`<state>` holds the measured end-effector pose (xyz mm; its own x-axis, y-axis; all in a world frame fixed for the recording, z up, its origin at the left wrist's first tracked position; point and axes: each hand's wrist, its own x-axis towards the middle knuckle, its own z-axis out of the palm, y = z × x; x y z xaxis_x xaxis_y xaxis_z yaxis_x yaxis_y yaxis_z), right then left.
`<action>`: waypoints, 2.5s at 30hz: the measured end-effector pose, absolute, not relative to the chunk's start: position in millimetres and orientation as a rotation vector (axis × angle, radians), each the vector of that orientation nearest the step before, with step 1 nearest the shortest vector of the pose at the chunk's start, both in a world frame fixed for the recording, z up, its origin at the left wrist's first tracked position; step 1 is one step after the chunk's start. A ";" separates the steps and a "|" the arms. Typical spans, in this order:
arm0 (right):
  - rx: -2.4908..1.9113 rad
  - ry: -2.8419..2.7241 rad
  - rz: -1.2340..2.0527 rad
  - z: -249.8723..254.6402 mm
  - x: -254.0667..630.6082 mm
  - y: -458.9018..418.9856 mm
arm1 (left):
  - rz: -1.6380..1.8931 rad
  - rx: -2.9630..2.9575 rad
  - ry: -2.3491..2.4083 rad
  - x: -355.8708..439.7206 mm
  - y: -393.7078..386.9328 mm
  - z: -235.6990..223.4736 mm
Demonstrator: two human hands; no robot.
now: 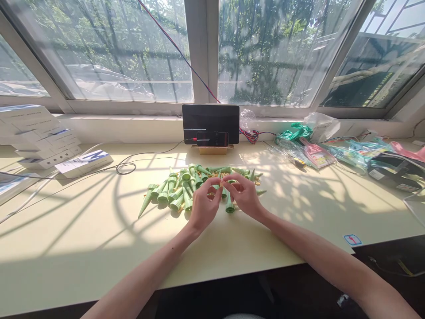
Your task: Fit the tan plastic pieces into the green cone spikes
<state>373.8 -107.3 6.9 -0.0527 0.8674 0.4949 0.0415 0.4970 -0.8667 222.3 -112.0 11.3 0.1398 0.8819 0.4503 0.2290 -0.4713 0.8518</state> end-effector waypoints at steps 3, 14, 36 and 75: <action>-0.838 -1.482 0.799 6.9 373.6 -107.4 | 1.366 1.813 1.065 222.7 -111.7 11.1; -0.814 -1.565 0.689 6.6 374.5 -108.1 | 1.411 1.824 1.099 222.9 -112.2 9.6; -0.951 -1.651 0.588 3.2 378.8 -101.6 | 1.475 2.038 1.138 223.3 -114.0 12.6; -0.995 -1.519 0.421 3.1 374.4 -104.5 | 1.496 2.019 1.105 224.9 -116.5 12.3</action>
<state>374.4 -104.5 3.1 0.0783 0.7770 0.6246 0.3445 0.5668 -0.7483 224.9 -116.5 12.3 0.1176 0.7795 0.6152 0.3591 -0.6110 0.7055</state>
